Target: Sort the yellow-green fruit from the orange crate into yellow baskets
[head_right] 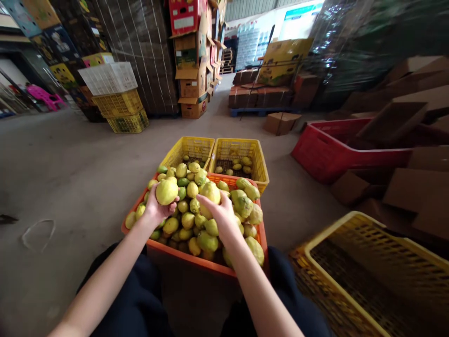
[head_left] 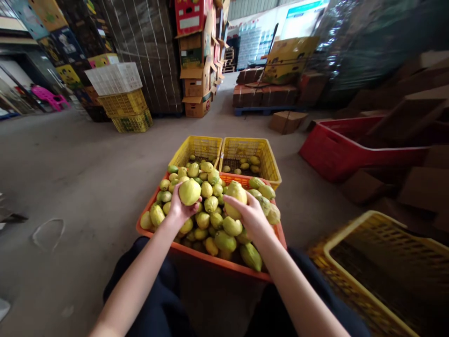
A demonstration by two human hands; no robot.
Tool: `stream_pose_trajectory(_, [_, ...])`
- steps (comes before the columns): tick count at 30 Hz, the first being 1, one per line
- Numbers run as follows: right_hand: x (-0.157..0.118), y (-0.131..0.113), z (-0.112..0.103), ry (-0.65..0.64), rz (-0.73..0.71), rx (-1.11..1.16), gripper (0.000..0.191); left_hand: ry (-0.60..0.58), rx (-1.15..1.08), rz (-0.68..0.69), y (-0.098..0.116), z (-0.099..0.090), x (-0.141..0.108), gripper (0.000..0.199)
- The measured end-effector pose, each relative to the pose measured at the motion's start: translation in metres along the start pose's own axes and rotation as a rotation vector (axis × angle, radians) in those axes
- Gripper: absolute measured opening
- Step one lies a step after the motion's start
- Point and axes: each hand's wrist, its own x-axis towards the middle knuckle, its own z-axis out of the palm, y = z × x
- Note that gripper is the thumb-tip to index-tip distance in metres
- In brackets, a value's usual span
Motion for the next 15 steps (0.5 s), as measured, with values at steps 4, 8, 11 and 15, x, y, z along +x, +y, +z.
stream_pose_trajectory(4, [-0.001,0.005,0.023,-0.072,-0.071,-0.116,0.043,-0.019,-0.129,0.086,-0.003,0.024,-0.005,0.074])
stream_pose_trajectory(8, [0.003,0.005,0.034,-0.062,-0.155,-0.105,0.045,-0.063,-0.194,0.22,-0.005,0.041,-0.011,0.07])
stream_pose_trajectory(11, [0.007,0.001,0.034,-0.067,-0.188,-0.042,0.044,-0.062,-0.213,0.315,-0.005,0.043,-0.011,0.06])
stream_pose_trajectory(15, [0.01,-0.009,0.024,-0.06,-0.197,-0.002,0.041,-0.095,-0.101,0.397,-0.003,0.036,-0.011,0.054])
